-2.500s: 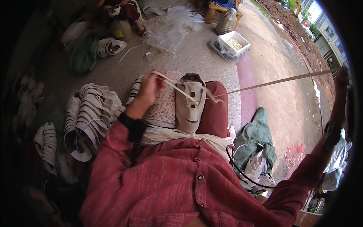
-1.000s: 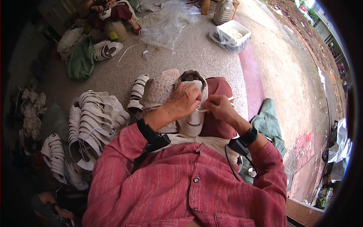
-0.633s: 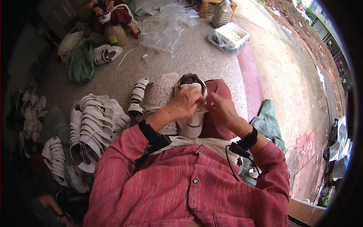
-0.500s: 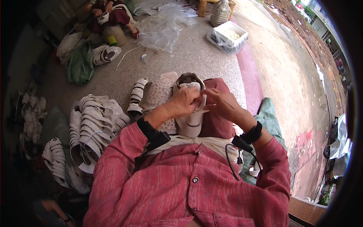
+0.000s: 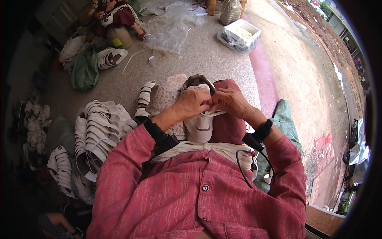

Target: Lacing a white sneaker while sitting in a workshop area.

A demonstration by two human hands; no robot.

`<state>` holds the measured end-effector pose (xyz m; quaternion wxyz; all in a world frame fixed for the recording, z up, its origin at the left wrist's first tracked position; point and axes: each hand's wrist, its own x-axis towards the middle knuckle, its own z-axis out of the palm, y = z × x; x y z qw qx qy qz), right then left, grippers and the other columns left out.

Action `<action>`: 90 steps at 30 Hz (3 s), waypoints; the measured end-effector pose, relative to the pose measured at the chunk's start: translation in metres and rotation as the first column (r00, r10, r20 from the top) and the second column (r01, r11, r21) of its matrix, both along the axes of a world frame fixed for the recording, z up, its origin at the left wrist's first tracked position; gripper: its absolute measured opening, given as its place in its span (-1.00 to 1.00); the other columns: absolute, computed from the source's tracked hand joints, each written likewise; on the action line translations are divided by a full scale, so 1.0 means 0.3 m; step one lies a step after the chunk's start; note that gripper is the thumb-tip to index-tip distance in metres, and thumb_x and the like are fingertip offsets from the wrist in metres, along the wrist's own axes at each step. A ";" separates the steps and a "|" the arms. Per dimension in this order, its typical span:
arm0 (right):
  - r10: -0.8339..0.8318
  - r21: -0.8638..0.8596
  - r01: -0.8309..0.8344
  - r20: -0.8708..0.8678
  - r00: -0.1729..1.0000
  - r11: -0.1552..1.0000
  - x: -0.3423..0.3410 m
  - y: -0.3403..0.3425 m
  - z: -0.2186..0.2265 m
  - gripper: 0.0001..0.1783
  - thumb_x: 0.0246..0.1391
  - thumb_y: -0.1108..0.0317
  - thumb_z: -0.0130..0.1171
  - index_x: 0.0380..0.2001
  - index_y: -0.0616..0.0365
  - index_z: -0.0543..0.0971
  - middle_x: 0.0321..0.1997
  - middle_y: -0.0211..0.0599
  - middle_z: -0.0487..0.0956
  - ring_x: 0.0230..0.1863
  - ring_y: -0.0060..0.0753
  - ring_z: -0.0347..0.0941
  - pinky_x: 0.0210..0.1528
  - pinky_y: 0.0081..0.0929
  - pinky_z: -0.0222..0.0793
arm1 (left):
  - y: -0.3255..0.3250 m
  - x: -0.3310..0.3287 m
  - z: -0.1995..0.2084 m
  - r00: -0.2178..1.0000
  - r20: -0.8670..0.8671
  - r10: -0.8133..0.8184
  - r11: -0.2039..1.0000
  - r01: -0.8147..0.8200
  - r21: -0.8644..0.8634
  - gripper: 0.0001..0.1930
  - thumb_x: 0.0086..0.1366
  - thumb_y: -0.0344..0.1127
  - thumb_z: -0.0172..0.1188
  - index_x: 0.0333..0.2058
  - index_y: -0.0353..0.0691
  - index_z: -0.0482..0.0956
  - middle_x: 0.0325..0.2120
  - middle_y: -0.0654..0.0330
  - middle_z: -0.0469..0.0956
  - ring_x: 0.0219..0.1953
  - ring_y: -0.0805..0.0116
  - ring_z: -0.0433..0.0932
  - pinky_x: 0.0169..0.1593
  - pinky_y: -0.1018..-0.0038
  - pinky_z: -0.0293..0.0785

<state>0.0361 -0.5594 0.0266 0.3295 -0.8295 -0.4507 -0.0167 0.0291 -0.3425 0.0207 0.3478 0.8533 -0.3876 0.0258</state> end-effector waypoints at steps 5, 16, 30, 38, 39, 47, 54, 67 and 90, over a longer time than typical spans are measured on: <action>0.029 0.004 -0.029 0.020 0.999 1.000 0.016 0.019 -0.008 -0.78 0.04 0.20 0.23 -0.40 0.10 0.49 -0.42 -0.23 0.50 -0.29 -0.10 0.47 -0.24 -0.23 0.34 | 0.017 0.027 -0.026 0.999 0.036 -0.006 0.990 0.011 -0.142 -0.92 0.04 -0.41 0.28 -0.46 -0.23 0.58 -0.53 0.15 0.47 -0.43 0.21 0.52 -0.32 0.37 0.42; -0.057 0.101 0.066 -0.092 0.994 0.993 0.004 0.033 -0.032 -0.76 0.26 0.21 0.01 -0.36 0.17 0.45 -0.41 -0.16 0.52 -0.32 -0.08 0.49 -0.27 -0.22 0.34 | 1.063 0.272 0.285 0.435 -0.108 0.894 0.313 -0.779 -0.544 -0.79 0.21 -0.32 0.25 -0.22 -0.30 0.57 -0.46 0.31 0.52 -0.45 0.53 0.45 -0.31 0.56 0.41; -0.228 -0.061 0.530 -0.939 0.257 0.846 -0.193 0.051 0.025 -0.77 0.24 0.25 0.10 -0.32 0.21 0.57 -0.52 -0.43 0.54 -0.70 -0.69 0.34 -0.73 -0.71 0.21 | 0.232 -0.129 0.006 0.919 0.230 0.320 0.947 -0.311 -0.077 -0.79 -0.01 -0.19 0.39 -0.45 -0.11 0.59 -0.38 0.24 0.50 -0.21 0.22 0.45 0.03 0.30 0.21; 0.765 0.395 0.799 -0.632 -0.123 0.454 -0.212 0.053 -0.049 -0.83 0.25 0.28 0.06 -0.19 0.12 0.47 -0.42 -0.54 0.45 -0.57 -0.67 0.20 -0.60 -0.68 0.11 | 0.221 -0.090 -0.022 0.961 0.092 0.261 0.965 -0.262 -0.001 -0.77 0.04 -0.15 0.37 -0.52 -0.13 0.54 -0.46 0.30 0.50 -0.21 0.27 0.47 0.10 0.30 0.18; 0.728 0.385 0.812 -0.682 -0.069 0.438 -0.224 0.065 -0.050 -0.88 0.23 0.30 0.09 -0.24 0.09 0.47 -0.45 -0.56 0.43 -0.55 -0.67 0.24 -0.57 -0.68 0.13 | 0.217 -0.095 -0.020 0.961 0.090 0.261 0.965 -0.262 0.000 -0.77 0.04 -0.15 0.37 -0.52 -0.13 0.54 -0.46 0.30 0.50 -0.21 0.27 0.47 0.10 0.30 0.18; 0.405 0.304 0.771 -0.912 0.065 0.560 -0.230 0.085 -0.048 -0.93 0.21 0.37 0.14 -0.27 0.04 0.47 -0.43 -0.57 0.47 -0.45 -0.71 0.40 -0.46 -0.67 0.25 | 0.211 -0.103 -0.020 0.961 0.085 0.261 0.965 -0.259 -0.035 -0.80 0.05 -0.22 0.36 -0.51 -0.13 0.52 -0.49 0.31 0.49 -0.22 0.30 0.48 0.14 0.26 0.17; 0.608 0.397 0.781 -0.794 0.028 0.483 -0.234 0.072 -0.062 -0.82 0.22 0.31 0.13 -0.15 0.09 0.46 -0.48 -0.61 0.39 -0.52 -0.70 0.27 -0.52 -0.68 0.18 | 0.182 -0.103 0.012 0.872 0.242 0.425 0.905 -0.400 -0.148 -0.87 0.06 -0.31 0.33 -0.45 -0.12 0.54 -0.46 0.33 0.48 -0.24 0.29 0.49 0.06 0.30 0.20; 0.745 0.530 0.722 -0.666 0.031 0.444 -0.244 0.088 -0.088 -0.81 0.18 0.35 0.17 -0.16 0.07 0.45 -0.46 -0.60 0.39 -0.48 -0.65 0.29 -0.45 -0.66 0.23 | 0.093 -0.157 -0.003 0.984 0.066 0.163 0.983 -0.157 -0.095 -0.86 0.11 -0.33 0.31 -0.33 -0.15 0.63 -0.48 0.30 0.46 -0.40 0.35 0.45 -0.13 0.42 0.22; 0.641 0.251 0.862 -0.760 -0.106 0.440 -0.279 0.089 -0.098 -0.82 0.26 0.22 0.05 -0.26 0.09 0.48 -0.41 -0.55 0.48 -0.52 -0.69 0.32 -0.53 -0.70 0.20 | 0.059 -0.132 0.035 0.984 0.096 0.149 0.987 -0.142 -0.076 -0.83 0.07 -0.26 0.33 -0.35 -0.11 0.58 -0.39 0.26 0.46 -0.25 0.25 0.44 -0.08 0.33 0.21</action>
